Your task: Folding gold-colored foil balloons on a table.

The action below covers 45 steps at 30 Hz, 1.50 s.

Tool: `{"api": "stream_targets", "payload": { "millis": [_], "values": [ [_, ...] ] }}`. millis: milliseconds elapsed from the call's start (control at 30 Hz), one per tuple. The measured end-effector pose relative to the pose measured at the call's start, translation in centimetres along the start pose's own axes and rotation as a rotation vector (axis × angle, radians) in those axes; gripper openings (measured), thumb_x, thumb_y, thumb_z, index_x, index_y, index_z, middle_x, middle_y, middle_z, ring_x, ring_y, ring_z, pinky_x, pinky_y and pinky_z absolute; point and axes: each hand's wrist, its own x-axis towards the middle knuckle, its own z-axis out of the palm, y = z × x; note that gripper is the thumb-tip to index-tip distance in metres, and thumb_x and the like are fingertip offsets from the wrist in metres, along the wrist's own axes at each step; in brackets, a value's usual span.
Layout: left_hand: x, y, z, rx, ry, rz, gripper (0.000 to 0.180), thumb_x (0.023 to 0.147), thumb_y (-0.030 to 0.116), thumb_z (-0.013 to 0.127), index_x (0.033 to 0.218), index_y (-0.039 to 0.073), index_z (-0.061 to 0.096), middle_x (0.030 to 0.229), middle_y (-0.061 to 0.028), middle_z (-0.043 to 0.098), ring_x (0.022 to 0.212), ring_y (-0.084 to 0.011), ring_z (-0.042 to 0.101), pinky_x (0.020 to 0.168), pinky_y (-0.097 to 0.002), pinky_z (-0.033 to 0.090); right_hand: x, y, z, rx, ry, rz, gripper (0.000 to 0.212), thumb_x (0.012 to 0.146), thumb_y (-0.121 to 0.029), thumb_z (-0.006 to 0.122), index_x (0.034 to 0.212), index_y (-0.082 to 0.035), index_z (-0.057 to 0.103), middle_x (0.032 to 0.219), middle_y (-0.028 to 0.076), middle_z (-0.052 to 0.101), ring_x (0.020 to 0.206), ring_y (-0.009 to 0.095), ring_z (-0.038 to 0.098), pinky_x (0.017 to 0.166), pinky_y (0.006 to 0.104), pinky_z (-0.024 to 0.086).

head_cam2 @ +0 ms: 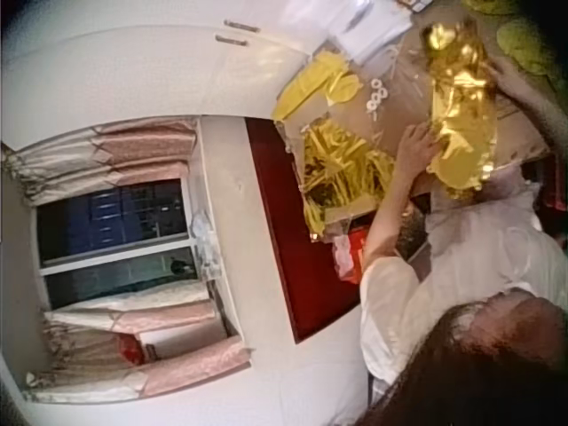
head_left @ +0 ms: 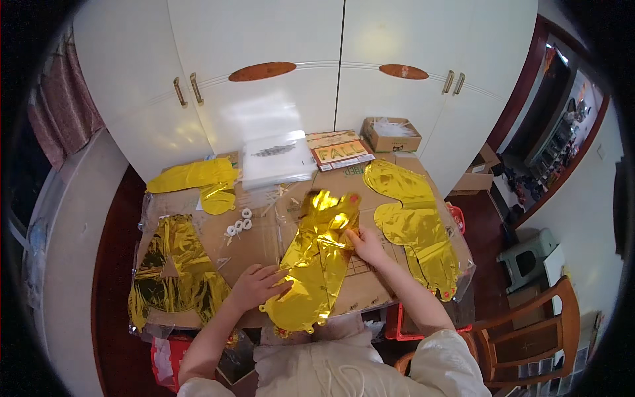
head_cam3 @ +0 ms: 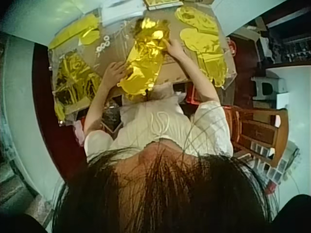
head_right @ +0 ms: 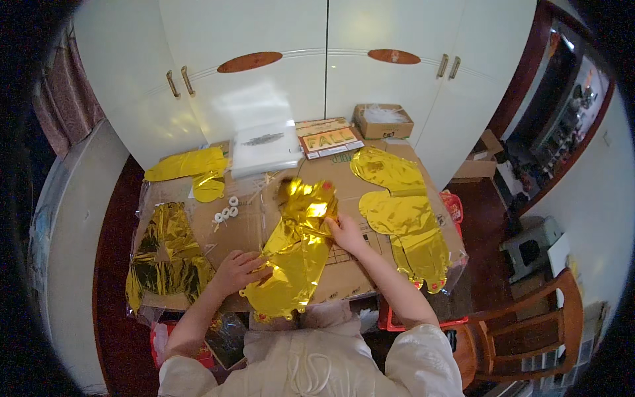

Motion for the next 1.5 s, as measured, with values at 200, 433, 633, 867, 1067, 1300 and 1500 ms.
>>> {"api": "stream_targets", "payload": {
  "millis": [200, 433, 633, 867, 1067, 1300, 1500],
  "values": [
    [-0.5, -1.8, 1.5, -0.047, -0.090, 0.018, 0.026, 0.081, 0.017, 0.056, 0.104, 0.021, 0.067, 0.110, 0.0043, 0.066, 0.107, -0.0132, 0.059, 0.087, -0.0320, 0.044, 1.4, 7.1, 0.4, 0.236, 0.011, 0.100, 0.026, 0.090, -0.013, 0.062, 0.109, 0.005, 0.060, 0.095, 0.008, 0.068, 0.079, 0.014, 0.064, 0.068, 0.0292, 0.051],
    [-1.1, -4.2, 0.9, 0.002, -0.088, -0.006, 0.028, 0.079, 0.014, 0.058, 0.105, 0.017, 0.067, 0.105, 0.0033, 0.068, 0.107, -0.0143, 0.060, 0.086, -0.0338, 0.046, -3.5, -3.5, -3.9, 0.258, -0.031, 0.314, 0.053, 0.086, -0.011, 0.066, 0.129, 0.005, 0.040, 0.117, 0.017, 0.058, 0.097, 0.023, 0.063, 0.079, 0.0323, 0.051],
    [-2.4, -3.0, -1.3, -0.010, -0.183, -0.299, 0.032, 0.078, 0.019, 0.061, 0.109, 0.012, 0.065, 0.114, -0.0037, 0.064, 0.114, -0.0206, 0.056, 0.095, -0.0387, 0.041, -6.4, -4.0, -4.3, -0.409, 0.122, -0.239, 0.057, 0.085, -0.016, 0.065, 0.134, -0.001, 0.041, 0.130, 0.021, 0.049, 0.122, 0.035, 0.048, 0.101, 0.0430, 0.040],
    [2.5, 6.6, -1.7, -0.149, -0.336, -0.536, 0.063, 0.083, 0.044, 0.062, 0.131, 0.006, 0.049, 0.140, -0.0179, 0.042, 0.131, -0.0411, 0.037, 0.108, -0.0569, 0.026, -2.5, -3.8, 0.4, -0.722, -0.252, -0.648, 0.056, 0.090, -0.043, 0.053, 0.139, -0.016, 0.045, 0.146, 0.009, 0.039, 0.139, 0.031, 0.030, 0.112, 0.0573, 0.019],
    [0.7, 10.4, 1.7, -0.123, -0.400, -0.386, 0.064, 0.087, 0.053, 0.053, 0.140, 0.019, 0.042, 0.147, -0.0152, 0.036, 0.137, -0.0399, 0.030, 0.108, -0.0628, 0.021, 1.0, -1.6, 0.3, -0.799, -0.404, -0.703, 0.069, 0.087, -0.058, 0.049, 0.141, -0.016, 0.041, 0.149, 0.009, 0.035, 0.139, 0.031, 0.029, 0.113, 0.0565, 0.016],
    [-1.3, 8.5, 1.8, -0.270, -0.308, -0.516, 0.063, 0.089, 0.053, 0.050, 0.140, 0.018, 0.041, 0.146, -0.0131, 0.038, 0.136, -0.0360, 0.033, 0.108, -0.0631, 0.020, 4.4, -1.3, -0.6, -0.806, -0.428, -0.787, 0.079, 0.083, -0.065, 0.049, 0.145, -0.017, 0.036, 0.151, 0.010, 0.032, 0.140, 0.032, 0.028, 0.112, 0.0565, 0.018],
    [-2.8, 6.6, -0.1, -0.067, -0.474, -0.409, 0.066, 0.087, 0.055, 0.052, 0.140, 0.018, 0.042, 0.146, -0.0115, 0.039, 0.135, -0.0362, 0.033, 0.108, -0.0630, 0.020, 5.1, -0.7, 0.0, -0.864, -0.441, -0.841, 0.082, 0.083, -0.070, 0.046, 0.145, -0.019, 0.034, 0.151, 0.009, 0.032, 0.140, 0.032, 0.028, 0.112, 0.0568, 0.019]
  ]
}}
